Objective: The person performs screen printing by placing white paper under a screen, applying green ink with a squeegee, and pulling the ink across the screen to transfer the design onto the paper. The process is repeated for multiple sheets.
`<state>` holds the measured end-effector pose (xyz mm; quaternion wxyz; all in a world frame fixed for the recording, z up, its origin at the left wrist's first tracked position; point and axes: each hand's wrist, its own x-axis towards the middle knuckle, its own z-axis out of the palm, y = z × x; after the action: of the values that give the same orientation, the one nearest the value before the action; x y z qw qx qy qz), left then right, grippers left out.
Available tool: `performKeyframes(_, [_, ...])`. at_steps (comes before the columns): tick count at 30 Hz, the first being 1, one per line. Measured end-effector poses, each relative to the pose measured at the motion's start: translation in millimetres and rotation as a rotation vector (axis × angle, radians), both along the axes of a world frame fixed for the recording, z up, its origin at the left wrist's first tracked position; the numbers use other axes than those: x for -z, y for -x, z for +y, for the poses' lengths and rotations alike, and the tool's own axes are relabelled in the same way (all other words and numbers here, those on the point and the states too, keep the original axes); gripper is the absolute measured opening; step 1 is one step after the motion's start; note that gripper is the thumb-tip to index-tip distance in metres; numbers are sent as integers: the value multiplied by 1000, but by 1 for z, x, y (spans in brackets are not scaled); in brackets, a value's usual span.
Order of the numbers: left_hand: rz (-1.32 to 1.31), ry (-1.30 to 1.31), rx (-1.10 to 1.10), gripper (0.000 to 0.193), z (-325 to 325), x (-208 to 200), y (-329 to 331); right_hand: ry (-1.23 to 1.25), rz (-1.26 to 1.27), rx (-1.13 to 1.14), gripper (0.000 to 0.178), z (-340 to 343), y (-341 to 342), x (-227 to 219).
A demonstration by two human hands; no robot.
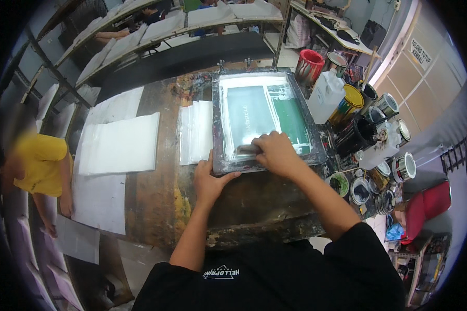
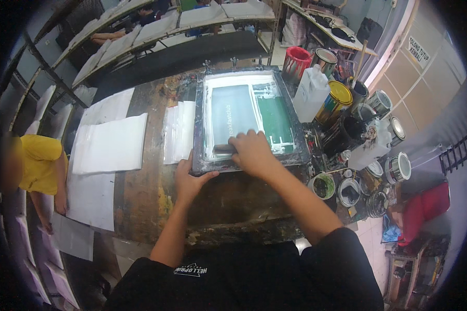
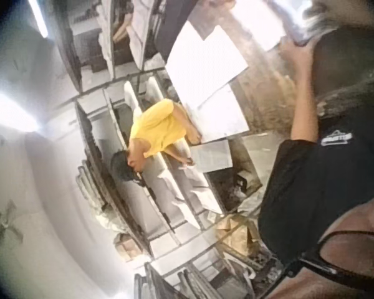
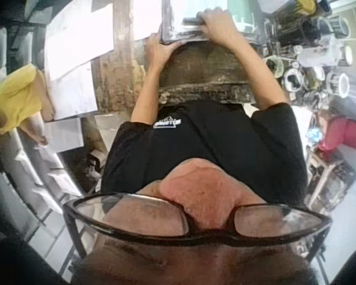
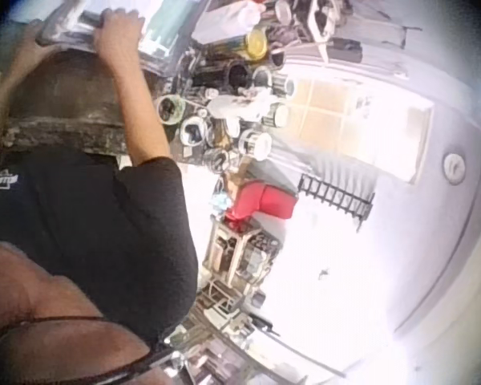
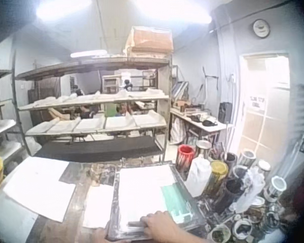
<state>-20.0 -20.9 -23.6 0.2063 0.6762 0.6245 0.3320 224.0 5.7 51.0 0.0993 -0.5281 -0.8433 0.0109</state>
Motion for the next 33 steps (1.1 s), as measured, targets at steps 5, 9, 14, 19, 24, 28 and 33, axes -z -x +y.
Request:
performKeyframes(5, [44,-134,-2,105,-5,23,0,42,-12,79,34,-20,14,35])
performKeyframes(9, [66,-56,12,104,-5,21,0,-94,9,90,35,22,16,50])
performKeyframes(14, [65,-77,46,106,-5,14,2,-142,-53,117,32,159,10,52])
performKeyframes(19, [-72,-105,23,109,-7,15,3,192,-76,53,43,276,3,14])
performKeyframes(24, [1,-102,35,109,-9,7,0,-69,-54,102,37,278,-3,39])
performKeyframes(28, [-8,-153,38,106,-10,11,-1,-117,-84,88,28,212,1,42])
performKeyframes(33, [0,-116,27,103,-11,12,0,-89,-78,33,30,78,7,24])
